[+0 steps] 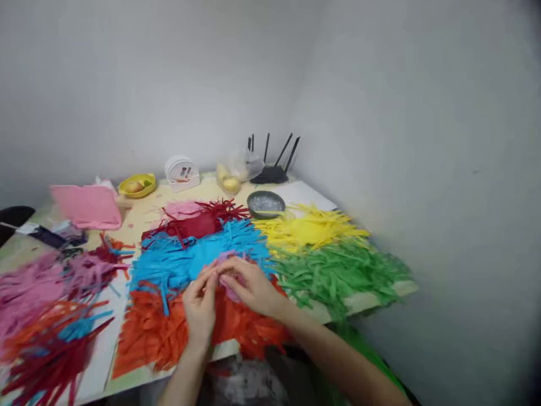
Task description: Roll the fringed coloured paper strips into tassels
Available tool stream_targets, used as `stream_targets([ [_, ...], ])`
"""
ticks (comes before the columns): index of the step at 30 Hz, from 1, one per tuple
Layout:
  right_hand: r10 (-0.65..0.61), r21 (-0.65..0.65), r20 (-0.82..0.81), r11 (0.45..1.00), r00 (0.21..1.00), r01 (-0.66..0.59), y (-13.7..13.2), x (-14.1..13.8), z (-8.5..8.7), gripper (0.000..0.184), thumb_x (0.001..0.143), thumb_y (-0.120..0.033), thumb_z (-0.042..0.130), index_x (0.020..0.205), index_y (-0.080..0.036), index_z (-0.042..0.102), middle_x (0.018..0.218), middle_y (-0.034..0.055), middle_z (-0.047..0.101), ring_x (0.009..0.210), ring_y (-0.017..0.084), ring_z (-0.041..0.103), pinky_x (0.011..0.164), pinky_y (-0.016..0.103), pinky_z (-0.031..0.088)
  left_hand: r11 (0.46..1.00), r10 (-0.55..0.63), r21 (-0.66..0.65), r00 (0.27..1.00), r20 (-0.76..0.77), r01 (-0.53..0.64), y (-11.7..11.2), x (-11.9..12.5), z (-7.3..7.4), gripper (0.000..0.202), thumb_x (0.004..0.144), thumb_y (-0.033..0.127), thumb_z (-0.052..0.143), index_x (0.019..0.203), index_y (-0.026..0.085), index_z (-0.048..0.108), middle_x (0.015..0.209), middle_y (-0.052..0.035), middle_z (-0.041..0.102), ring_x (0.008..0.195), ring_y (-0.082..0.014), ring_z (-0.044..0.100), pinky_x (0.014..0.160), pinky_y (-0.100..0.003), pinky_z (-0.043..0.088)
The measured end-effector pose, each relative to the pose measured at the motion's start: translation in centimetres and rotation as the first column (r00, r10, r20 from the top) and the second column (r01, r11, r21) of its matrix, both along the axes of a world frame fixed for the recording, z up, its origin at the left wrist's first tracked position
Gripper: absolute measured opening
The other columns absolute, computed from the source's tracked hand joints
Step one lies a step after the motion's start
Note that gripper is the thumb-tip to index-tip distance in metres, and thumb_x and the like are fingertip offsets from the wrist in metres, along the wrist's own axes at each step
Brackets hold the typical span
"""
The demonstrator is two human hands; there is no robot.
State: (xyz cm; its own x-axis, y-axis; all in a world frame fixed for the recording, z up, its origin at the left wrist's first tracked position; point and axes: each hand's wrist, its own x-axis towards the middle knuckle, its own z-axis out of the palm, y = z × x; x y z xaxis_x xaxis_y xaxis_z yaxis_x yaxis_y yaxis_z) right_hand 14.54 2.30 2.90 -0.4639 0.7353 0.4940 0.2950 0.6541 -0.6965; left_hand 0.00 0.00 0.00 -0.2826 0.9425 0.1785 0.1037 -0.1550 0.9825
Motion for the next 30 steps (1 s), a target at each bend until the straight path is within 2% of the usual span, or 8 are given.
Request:
stream_targets([
  [2, -0.182, -0.017, 0.202, 0.982, 0.962, 0.189, 4.6, 2.7, 0.8, 0.018, 0.095, -0.028, 0.052, 0.096, -0.022, 0.069, 0.100, 0.0034, 0.074, 0.098, 0.017, 0.064, 0.090, 0.029, 0.049, 0.994, 0.103, 0.033, 0.994, 0.017, -0.104, 0.2, -0.7, 0.0, 0.027, 0.083, 0.041, 0.064, 0.092, 0.018, 0.076, 0.096, -0.0069, 0.076, 0.094, -0.0212, 0.069, 0.093, -0.034, 0.051],
  [6, -0.524, -0.037, 0.422, 0.805, 0.740, 0.592, 14.8, 8.6, 1.3, 0.027, 0.099, -0.025, 0.043, 0.102, -0.015, 0.068, 0.111, 0.0130, 0.069, 0.106, 0.023, 0.062, 0.094, 0.036, 0.048, 0.984, 0.167, 0.061, 0.985, 0.048, -0.170, -0.2, -2.0, 0.7, 0.023, 0.083, 0.040, 0.065, 0.085, 0.019, 0.074, 0.078, -0.0016, 0.072, 0.080, -0.0163, 0.067, 0.084, -0.028, 0.052],
  [10, -0.559, -0.100, 0.578, 0.674, 0.594, 0.732, 22.2, 12.1, -0.7, 0.030, 0.094, -0.032, 0.058, 0.118, -0.014, 0.061, 0.120, 0.0109, 0.062, 0.103, 0.021, 0.063, 0.089, 0.042, 0.053, 0.989, 0.146, 0.020, 0.989, -0.003, -0.146, -1.3, -3.0, 1.7, 0.024, 0.080, 0.042, 0.069, 0.076, 0.019, 0.073, 0.074, -0.0018, 0.071, 0.083, -0.0172, 0.067, 0.085, -0.026, 0.051],
  [14, -0.531, -0.147, 0.652, 0.611, 0.541, 0.777, 24.5, 12.1, -3.5, 0.037, 0.092, -0.033, 0.061, 0.122, -0.012, 0.058, 0.122, 0.0130, 0.060, 0.104, 0.022, 0.062, 0.088, 0.041, 0.054, 0.988, 0.139, -0.054, 0.988, -0.069, -0.143, -1.8, -3.5, 2.1, 0.028, 0.078, 0.046, 0.069, 0.084, 0.019, 0.076, 0.084, -0.0046, 0.073, 0.084, -0.0185, 0.067, 0.080, -0.025, 0.052],
  [19, -0.535, -0.184, 0.615, 0.617, 0.579, 0.766, 24.0, 12.2, -4.3, 0.034, 0.093, -0.033, 0.061, 0.120, -0.012, 0.059, 0.121, 0.0123, 0.060, 0.103, 0.021, 0.063, 0.087, 0.040, 0.054, 0.997, 0.064, -0.032, 0.996, -0.067, -0.066, -1.2, -3.3, 2.5, 0.026, 0.082, 0.042, 0.066, 0.082, 0.019, 0.077, 0.084, -0.0059, 0.072, 0.086, -0.0187, 0.066, 0.082, -0.027, 0.053],
  [25, -0.594, -0.190, 0.349, 0.713, 0.725, 0.675, 18.4, 9.3, -0.6, 0.029, 0.095, -0.033, 0.051, 0.096, -0.008, 0.065, 0.093, 0.0140, 0.072, 0.090, 0.018, 0.069, 0.080, 0.027, 0.051, 0.996, 0.079, -0.055, 0.995, 0.067, -0.075, -0.8, -2.8, 3.2, 0.019, 0.080, 0.036, 0.070, 0.084, 0.017, 0.074, 0.073, -0.0034, 0.071, 0.073, -0.0161, 0.067, 0.074, -0.025, 0.053],
  [27, -0.505, -0.230, 0.204, 0.808, 0.838, 0.543, 13.6, 6.4, 0.9, 0.024, 0.091, -0.037, 0.056, 0.099, -0.016, 0.064, 0.091, 0.0079, 0.075, 0.082, 0.015, 0.071, 0.074, 0.024, 0.053, 0.997, 0.070, -0.043, 0.992, 0.105, -0.066, -1.1, -2.7, 3.6, 0.016, 0.079, 0.033, 0.071, 0.081, 0.017, 0.071, 0.070, -0.0017, 0.070, 0.068, -0.0141, 0.066, 0.069, -0.023, 0.053],
  [30, -0.145, -0.399, -0.238, 0.916, 0.960, 0.040, 5.4, 1.5, 2.3, 0.022, 0.084, -0.040, 0.067, 0.091, -0.020, 0.066, 0.084, 0.0062, 0.075, 0.077, 0.019, 0.072, 0.071, 0.030, 0.057, 0.999, 0.047, -0.008, 0.995, 0.089, -0.046, -2.0, -2.7, 4.3, 0.013, 0.080, 0.031, 0.070, 0.078, 0.017, 0.070, 0.070, -0.0007, 0.069, 0.066, -0.0128, 0.065, 0.067, -0.021, 0.051],
])
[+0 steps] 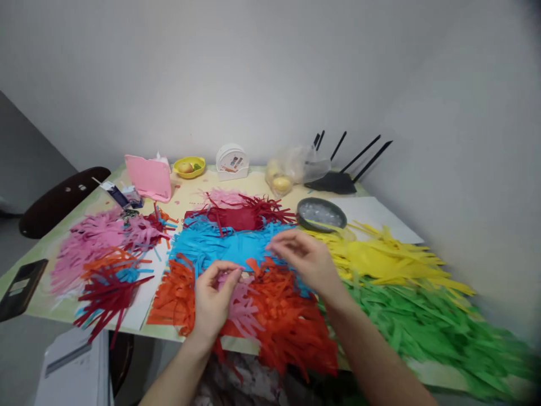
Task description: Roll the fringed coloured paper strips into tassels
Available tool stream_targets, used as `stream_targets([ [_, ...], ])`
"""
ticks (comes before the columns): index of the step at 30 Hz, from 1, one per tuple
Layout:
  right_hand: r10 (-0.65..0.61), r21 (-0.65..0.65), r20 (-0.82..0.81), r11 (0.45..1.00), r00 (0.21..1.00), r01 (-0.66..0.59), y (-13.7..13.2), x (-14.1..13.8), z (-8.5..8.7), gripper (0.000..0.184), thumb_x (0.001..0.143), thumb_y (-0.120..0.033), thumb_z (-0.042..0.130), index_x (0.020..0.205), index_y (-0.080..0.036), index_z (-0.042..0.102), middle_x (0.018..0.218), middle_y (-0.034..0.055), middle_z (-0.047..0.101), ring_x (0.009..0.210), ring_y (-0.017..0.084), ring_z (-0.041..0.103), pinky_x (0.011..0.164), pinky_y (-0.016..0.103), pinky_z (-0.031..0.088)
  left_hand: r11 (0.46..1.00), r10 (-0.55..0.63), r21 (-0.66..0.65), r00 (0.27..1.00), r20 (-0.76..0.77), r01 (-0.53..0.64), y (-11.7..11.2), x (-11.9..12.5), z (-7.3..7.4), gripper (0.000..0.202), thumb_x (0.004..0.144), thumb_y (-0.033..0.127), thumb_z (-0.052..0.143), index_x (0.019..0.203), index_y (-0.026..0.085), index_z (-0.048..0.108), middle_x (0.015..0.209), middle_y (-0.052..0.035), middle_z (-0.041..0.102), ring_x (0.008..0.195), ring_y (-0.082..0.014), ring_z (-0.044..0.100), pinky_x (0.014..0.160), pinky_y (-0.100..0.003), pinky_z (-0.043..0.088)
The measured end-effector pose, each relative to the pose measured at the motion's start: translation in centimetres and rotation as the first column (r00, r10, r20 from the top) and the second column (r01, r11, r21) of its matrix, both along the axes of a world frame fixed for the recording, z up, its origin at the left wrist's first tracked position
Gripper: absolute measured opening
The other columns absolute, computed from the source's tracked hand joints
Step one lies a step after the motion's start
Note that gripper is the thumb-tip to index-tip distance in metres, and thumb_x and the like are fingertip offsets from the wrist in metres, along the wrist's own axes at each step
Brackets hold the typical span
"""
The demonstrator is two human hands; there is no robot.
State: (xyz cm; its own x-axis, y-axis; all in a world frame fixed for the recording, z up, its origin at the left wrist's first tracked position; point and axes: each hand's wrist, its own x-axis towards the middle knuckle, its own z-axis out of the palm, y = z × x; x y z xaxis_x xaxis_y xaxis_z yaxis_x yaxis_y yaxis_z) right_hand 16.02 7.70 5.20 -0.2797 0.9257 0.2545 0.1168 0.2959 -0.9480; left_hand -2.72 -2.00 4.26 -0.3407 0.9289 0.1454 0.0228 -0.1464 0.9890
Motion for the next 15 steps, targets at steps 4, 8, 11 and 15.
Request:
stream_targets([
  [4, 0.072, -0.095, -0.164, 0.992, 0.984, -0.088, -7.2, -4.2, 0.7, 0.019, 0.082, -0.038, 0.069, 0.085, -0.020, 0.070, 0.079, 0.0048, 0.075, 0.071, 0.018, 0.072, 0.067, 0.028, 0.059, 0.997, 0.033, 0.070, 0.991, -0.128, -0.025, -1.9, -0.4, 0.7, 0.010, 0.082, 0.027, 0.067, 0.079, 0.018, 0.070, 0.074, -0.0014, 0.070, 0.073, -0.0137, 0.064, 0.071, -0.023, 0.049],
  [8, 0.070, -0.105, -0.235, 0.990, 0.970, -0.097, -9.7, -5.8, 0.8, 0.018, 0.083, -0.037, 0.069, 0.085, -0.019, 0.072, 0.078, 0.0044, 0.075, 0.069, 0.016, 0.071, 0.066, 0.026, 0.058, 0.988, 0.061, 0.154, 0.968, -0.244, -0.024, -3.8, -1.0, 1.1, 0.011, 0.084, 0.026, 0.066, 0.078, 0.019, 0.070, 0.074, -0.0013, 0.069, 0.075, -0.0147, 0.063, 0.074, -0.026, 0.048],
  [11, 0.064, -0.100, -0.254, 0.991, 0.965, -0.092, -10.7, -6.5, 0.7, 0.016, 0.084, -0.035, 0.068, 0.086, -0.019, 0.072, 0.077, 0.0036, 0.074, 0.067, 0.015, 0.069, 0.064, 0.025, 0.057, 0.980, 0.069, 0.199, 0.944, -0.322, -0.004, -5.0, -1.7, 1.3, 0.010, 0.085, 0.026, 0.065, 0.080, 0.018, 0.069, 0.076, -0.0019, 0.068, 0.074, -0.0149, 0.062, 0.073, -0.027, 0.047],
  [15, 0.049, -0.042, -0.183, 0.997, 0.982, -0.058, -11.9, -7.2, 0.6, 0.015, 0.087, -0.032, 0.064, 0.084, -0.019, 0.069, 0.069, 0.0014, 0.070, 0.062, 0.013, 0.066, 0.060, 0.023, 0.053, 0.973, 0.052, 0.221, 0.882, -0.469, 0.060, -6.0, -3.0, 1.6, 0.010, 0.087, 0.025, 0.063, 0.081, 0.019, 0.069, 0.076, -0.0027, 0.068, 0.076, -0.0164, 0.061, 0.075, -0.029, 0.047],
])
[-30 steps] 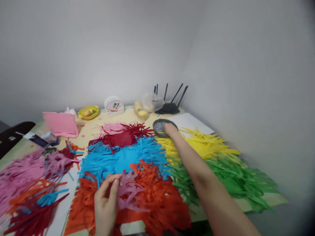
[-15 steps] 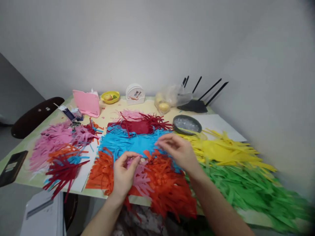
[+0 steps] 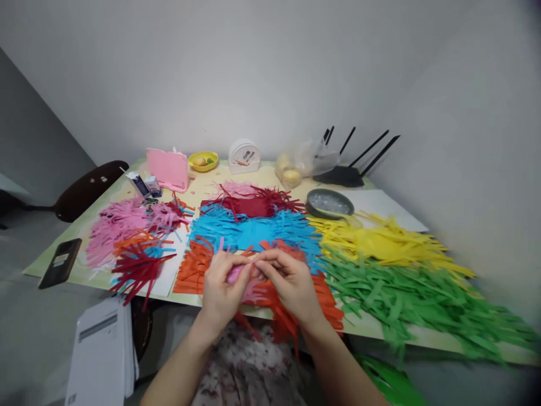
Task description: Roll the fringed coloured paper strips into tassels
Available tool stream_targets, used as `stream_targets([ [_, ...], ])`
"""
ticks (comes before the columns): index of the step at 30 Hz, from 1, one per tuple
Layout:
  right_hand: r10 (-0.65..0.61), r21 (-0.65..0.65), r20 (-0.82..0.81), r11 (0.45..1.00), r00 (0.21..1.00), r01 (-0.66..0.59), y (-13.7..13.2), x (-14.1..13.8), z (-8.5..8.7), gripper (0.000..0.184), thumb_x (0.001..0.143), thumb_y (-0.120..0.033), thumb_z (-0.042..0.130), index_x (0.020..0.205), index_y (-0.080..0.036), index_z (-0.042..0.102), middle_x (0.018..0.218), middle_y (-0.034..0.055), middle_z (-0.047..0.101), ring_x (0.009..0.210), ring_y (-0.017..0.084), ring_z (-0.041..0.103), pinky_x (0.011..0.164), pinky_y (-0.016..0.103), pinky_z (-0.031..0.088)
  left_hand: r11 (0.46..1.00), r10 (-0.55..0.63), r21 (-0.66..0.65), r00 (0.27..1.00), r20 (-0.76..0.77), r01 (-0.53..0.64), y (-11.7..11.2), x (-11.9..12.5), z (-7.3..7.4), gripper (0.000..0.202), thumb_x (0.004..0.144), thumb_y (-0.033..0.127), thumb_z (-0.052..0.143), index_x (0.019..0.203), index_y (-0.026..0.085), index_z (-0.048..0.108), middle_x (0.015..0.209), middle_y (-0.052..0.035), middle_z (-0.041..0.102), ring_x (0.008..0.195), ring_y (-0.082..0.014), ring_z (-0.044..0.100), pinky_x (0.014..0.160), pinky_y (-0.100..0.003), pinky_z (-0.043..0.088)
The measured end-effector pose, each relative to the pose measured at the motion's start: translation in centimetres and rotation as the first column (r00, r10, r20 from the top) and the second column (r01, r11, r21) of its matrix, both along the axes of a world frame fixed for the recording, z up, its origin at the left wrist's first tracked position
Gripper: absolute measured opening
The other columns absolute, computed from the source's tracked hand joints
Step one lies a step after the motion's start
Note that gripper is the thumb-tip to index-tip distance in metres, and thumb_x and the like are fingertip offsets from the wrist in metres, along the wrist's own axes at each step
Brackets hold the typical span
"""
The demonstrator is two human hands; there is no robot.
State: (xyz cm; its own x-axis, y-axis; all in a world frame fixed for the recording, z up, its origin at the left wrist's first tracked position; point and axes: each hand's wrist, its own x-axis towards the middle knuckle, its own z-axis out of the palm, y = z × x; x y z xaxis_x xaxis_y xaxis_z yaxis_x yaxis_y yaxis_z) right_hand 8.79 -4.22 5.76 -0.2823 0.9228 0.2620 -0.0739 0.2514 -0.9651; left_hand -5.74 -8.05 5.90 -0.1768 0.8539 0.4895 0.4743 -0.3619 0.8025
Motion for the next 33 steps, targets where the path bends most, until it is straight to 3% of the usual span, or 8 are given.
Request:
stream_targets([
  [4, -0.011, 0.076, 0.124, 0.997, 0.992, 0.001, -0.6, -0.4, 0.1, 0.018, 0.089, -0.032, 0.060, 0.078, -0.019, 0.066, 0.064, -0.0002, 0.065, 0.059, 0.013, 0.061, 0.059, 0.023, 0.050, 0.998, -0.041, -0.048, 0.999, -0.021, 0.040, -0.6, -0.9, 0.1, 0.011, 0.086, 0.026, 0.063, 0.080, 0.021, 0.071, 0.077, -0.0040, 0.069, 0.078, -0.0183, 0.063, 0.077, -0.030, 0.047],
  [9, -0.048, 0.047, 0.053, 0.998, 0.997, 0.046, -1.2, -1.2, 0.0, 0.014, 0.087, -0.033, 0.062, 0.086, -0.020, 0.067, 0.079, 0.0022, 0.071, 0.066, 0.014, 0.064, 0.063, 0.024, 0.052, 0.966, -0.068, -0.204, 0.915, 0.397, 0.161, -0.9, -0.3, -0.8, 0.014, 0.084, 0.033, 0.065, 0.086, 0.019, 0.066, 0.069, -0.0012, 0.069, 0.058, -0.0146, 0.064, 0.062, -0.026, 0.050],
  [13, -0.062, -0.011, 0.025, 0.998, 0.998, 0.062, -1.3, -1.7, -0.3, 0.021, 0.085, -0.038, 0.063, 0.075, -0.020, 0.065, 0.066, 0.0000, 0.065, 0.057, 0.013, 0.060, 0.055, 0.023, 0.049, 0.957, -0.090, -0.188, 0.842, 0.531, 0.221, -1.0, 0.3, -1.1, 0.019, 0.082, 0.034, 0.068, 0.078, 0.018, 0.058, 0.059, 0.0022, 0.065, 0.046, -0.0114, 0.060, 0.054, -0.023, 0.048],
  [19, -0.193, 0.007, 0.038, 0.981, 0.981, 0.193, -1.2, -1.7, -0.7, 0.019, 0.083, -0.035, 0.065, 0.074, -0.019, 0.065, 0.063, -0.0018, 0.062, 0.054, 0.012, 0.055, 0.052, 0.022, 0.045, 0.957, -0.135, -0.160, 0.862, 0.489, 0.241, -1.3, 0.0, -1.0, 0.019, 0.080, 0.028, 0.070, 0.093, 0.017, 0.062, 0.091, -0.0049, 0.071, 0.083, -0.0168, 0.072, 0.077, -0.026, 0.056],
  [22, -0.215, 0.007, 0.050, 0.977, 0.975, 0.215, -1.4, -2.0, -1.3, 0.019, 0.085, -0.036, 0.063, 0.077, -0.019, 0.066, 0.066, -0.0004, 0.064, 0.056, 0.012, 0.056, 0.054, 0.023, 0.046, 0.953, -0.116, -0.189, 0.861, 0.495, 0.237, -1.5, -0.2, -1.3, 0.015, 0.085, 0.030, 0.065, 0.091, 0.016, 0.061, 0.083, -0.0040, 0.072, 0.077, -0.0164, 0.072, 0.075, -0.026, 0.056],
  [25, -0.150, -0.002, 0.085, 0.989, 0.985, 0.150, -1.3, -1.9, -1.7, 0.020, 0.083, -0.039, 0.066, 0.081, -0.019, 0.068, 0.057, -0.0030, 0.056, 0.052, 0.012, 0.052, 0.052, 0.024, 0.045, 0.961, -0.058, -0.202, 0.854, 0.517, 0.187, -1.4, -0.3, -1.6, 0.017, 0.083, 0.031, 0.067, 0.088, 0.017, 0.060, 0.082, -0.0041, 0.072, 0.076, -0.0175, 0.073, 0.072, -0.026, 0.057],
  [30, -0.075, 0.026, 0.140, 0.997, 0.987, 0.072, -0.8, -0.9, -0.6, 0.021, 0.084, -0.038, 0.063, 0.076, -0.019, 0.066, 0.063, -0.0004, 0.063, 0.056, 0.013, 0.056, 0.053, 0.023, 0.044, 0.927, -0.110, -0.225, 0.792, 0.601, 0.300, -1.2, -0.4, -1.5, 0.022, 0.080, 0.033, 0.070, 0.090, 0.016, 0.062, 0.079, -0.0051, 0.074, 0.070, -0.0183, 0.073, 0.072, -0.029, 0.058],
  [33, -0.092, 0.081, 0.214, 0.994, 0.973, 0.076, -0.9, -0.9, 0.2, 0.023, 0.086, -0.036, 0.060, 0.071, -0.020, 0.063, 0.061, -0.0007, 0.063, 0.054, 0.012, 0.055, 0.052, 0.023, 0.042, 0.921, -0.122, -0.242, 0.814, 0.569, 0.307, -1.2, -0.7, -1.4, 0.024, 0.077, 0.036, 0.073, 0.089, 0.015, 0.067, 0.080, -0.0057, 0.074, 0.067, -0.0175, 0.071, 0.068, -0.029, 0.058],
])
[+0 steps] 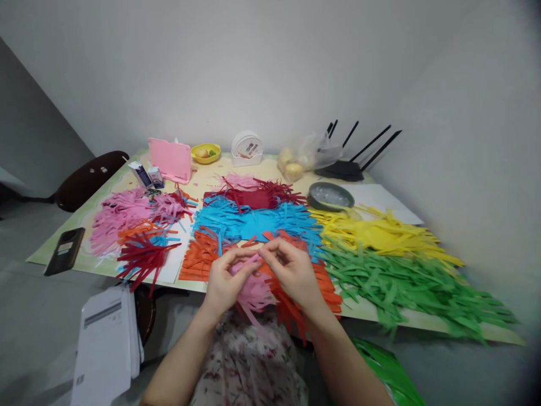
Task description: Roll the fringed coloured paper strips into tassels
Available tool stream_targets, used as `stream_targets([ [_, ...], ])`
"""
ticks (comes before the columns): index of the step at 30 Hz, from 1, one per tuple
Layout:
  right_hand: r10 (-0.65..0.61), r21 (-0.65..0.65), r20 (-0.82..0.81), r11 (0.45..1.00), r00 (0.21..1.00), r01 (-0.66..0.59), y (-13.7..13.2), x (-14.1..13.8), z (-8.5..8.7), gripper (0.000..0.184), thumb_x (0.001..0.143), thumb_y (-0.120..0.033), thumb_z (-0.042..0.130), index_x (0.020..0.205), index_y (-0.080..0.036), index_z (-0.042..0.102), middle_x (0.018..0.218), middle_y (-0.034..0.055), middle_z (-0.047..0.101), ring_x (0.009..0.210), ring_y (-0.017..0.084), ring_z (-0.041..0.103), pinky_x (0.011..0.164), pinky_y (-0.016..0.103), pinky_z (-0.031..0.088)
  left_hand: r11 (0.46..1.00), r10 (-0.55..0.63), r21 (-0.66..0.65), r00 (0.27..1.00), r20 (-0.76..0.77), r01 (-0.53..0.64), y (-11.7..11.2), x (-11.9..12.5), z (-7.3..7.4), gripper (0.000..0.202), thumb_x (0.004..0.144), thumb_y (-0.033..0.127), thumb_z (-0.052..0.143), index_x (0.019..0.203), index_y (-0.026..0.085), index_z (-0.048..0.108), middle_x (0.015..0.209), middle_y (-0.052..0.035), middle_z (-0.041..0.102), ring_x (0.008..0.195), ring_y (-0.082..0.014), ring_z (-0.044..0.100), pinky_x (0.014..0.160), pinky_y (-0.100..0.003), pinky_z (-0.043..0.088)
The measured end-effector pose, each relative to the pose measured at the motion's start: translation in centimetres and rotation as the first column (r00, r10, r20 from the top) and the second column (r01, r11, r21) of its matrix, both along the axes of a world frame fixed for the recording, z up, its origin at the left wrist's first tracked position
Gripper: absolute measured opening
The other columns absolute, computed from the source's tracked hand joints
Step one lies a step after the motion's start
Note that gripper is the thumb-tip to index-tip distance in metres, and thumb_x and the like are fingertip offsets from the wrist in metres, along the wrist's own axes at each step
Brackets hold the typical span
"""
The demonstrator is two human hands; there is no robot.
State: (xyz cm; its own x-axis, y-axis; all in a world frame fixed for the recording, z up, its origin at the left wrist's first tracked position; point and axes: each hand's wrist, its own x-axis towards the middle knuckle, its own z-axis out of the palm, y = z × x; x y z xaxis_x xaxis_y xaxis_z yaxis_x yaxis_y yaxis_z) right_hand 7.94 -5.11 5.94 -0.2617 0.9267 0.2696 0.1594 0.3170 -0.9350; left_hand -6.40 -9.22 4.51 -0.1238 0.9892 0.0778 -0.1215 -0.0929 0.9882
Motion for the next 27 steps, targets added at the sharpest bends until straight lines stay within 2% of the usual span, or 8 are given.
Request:
stream_targets([
  [11, -0.223, 0.120, -0.017, 0.967, 0.975, 0.224, -1.5, -2.6, -1.6, 0.022, 0.090, -0.034, 0.058, 0.073, -0.021, 0.058, 0.063, -0.0014, 0.059, 0.056, 0.013, 0.053, 0.056, 0.024, 0.041, 0.998, 0.043, -0.035, 0.994, -0.100, -0.047, -0.8, -1.7, -1.6, 0.021, 0.082, 0.036, 0.067, 0.084, 0.016, 0.069, 0.072, -0.0038, 0.071, 0.068, -0.0173, 0.067, 0.069, -0.027, 0.052],
  [14, -0.142, 0.068, -0.019, 0.987, 0.990, 0.143, -2.3, -4.0, -2.9, 0.019, 0.090, -0.035, 0.056, 0.078, -0.021, 0.061, 0.067, -0.0001, 0.060, 0.059, 0.014, 0.056, 0.057, 0.025, 0.043, 0.993, 0.107, -0.025, 0.960, -0.261, -0.117, -1.7, -5.8, -2.9, 0.023, 0.084, 0.038, 0.063, 0.087, 0.016, 0.070, 0.080, -0.0054, 0.073, 0.076, -0.0188, 0.067, 0.074, -0.028, 0.052],
  [16, -0.035, -0.005, -0.023, 0.999, 0.999, 0.035, -2.7, -4.5, -3.7, 0.019, 0.091, -0.037, 0.053, 0.091, -0.020, 0.063, 0.065, -0.0014, 0.058, 0.055, 0.014, 0.053, 0.053, 0.025, 0.041, 0.964, 0.239, 0.017, 0.839, -0.489, -0.264, -2.7, -11.0, -3.6, 0.024, 0.084, 0.039, 0.061, 0.085, 0.017, 0.070, 0.085, -0.0064, 0.073, 0.083, -0.0202, 0.067, 0.078, -0.029, 0.051],
  [17, -0.004, -0.038, -0.029, 0.999, 1.000, 0.003, -2.8, -4.7, -4.1, 0.021, 0.092, -0.037, 0.052, 0.098, -0.020, 0.063, 0.063, -0.0026, 0.056, 0.052, 0.013, 0.050, 0.050, 0.024, 0.039, 0.904, 0.380, 0.083, 0.698, -0.607, -0.420, -3.2, -14.0, -3.9, 0.026, 0.087, 0.039, 0.055, 0.087, 0.017, 0.068, 0.086, -0.0064, 0.072, 0.082, -0.0202, 0.066, 0.077, -0.030, 0.051],
  [18, 0.007, -0.065, -0.037, 0.998, 0.999, -0.010, -2.9, -4.7, -4.4, 0.024, 0.092, -0.038, 0.052, 0.105, -0.020, 0.062, 0.062, -0.0037, 0.054, 0.050, 0.013, 0.048, 0.048, 0.024, 0.037, 0.790, 0.522, 0.185, 0.483, -0.703, -0.584, -3.7, -16.7, -4.1, 0.029, 0.091, 0.038, 0.046, 0.090, 0.018, 0.066, 0.085, -0.0062, 0.071, 0.081, -0.0204, 0.065, 0.077, -0.032, 0.051],
  [20, 0.005, -0.096, -0.045, 0.995, 0.999, -0.009, -2.9, -4.8, -5.0, 0.027, 0.092, -0.040, 0.052, 0.110, -0.021, 0.060, 0.060, -0.0051, 0.049, 0.048, 0.013, 0.044, 0.047, 0.024, 0.035, 0.690, 0.587, 0.261, 0.312, -0.747, -0.675, -4.4, -20.8, -4.6, 0.032, 0.094, 0.031, 0.034, 0.099, 0.016, 0.062, 0.097, -0.0112, 0.068, 0.095, -0.0248, 0.061, 0.089, -0.040, 0.047],
  [22, 0.018, -0.096, -0.040, 0.995, 0.999, -0.022, -2.8, -5.0, -5.3, 0.025, 0.092, -0.039, 0.053, 0.108, -0.021, 0.060, 0.060, -0.0049, 0.048, 0.050, 0.013, 0.045, 0.048, 0.025, 0.035, 0.699, 0.561, 0.289, 0.251, -0.789, -0.654, -4.0, -22.2, -5.6, 0.028, 0.094, 0.028, 0.035, 0.097, 0.017, 0.061, 0.107, -0.0128, 0.065, 0.107, -0.0263, 0.056, 0.099, -0.042, 0.041],
  [27, 0.029, -0.090, -0.029, 0.995, 0.999, -0.031, -2.7, -4.5, -5.4, 0.023, 0.092, -0.037, 0.053, 0.107, -0.021, 0.060, 0.064, -0.0030, 0.051, 0.056, 0.015, 0.048, 0.053, 0.026, 0.038, 0.824, 0.358, 0.198, 0.216, -0.909, -0.530, -0.5, -20.3, -10.2, 0.023, 0.093, 0.023, 0.041, 0.093, 0.016, 0.063, 0.114, -0.0147, 0.063, 0.109, -0.0280, 0.052, 0.101, -0.046, 0.035],
])
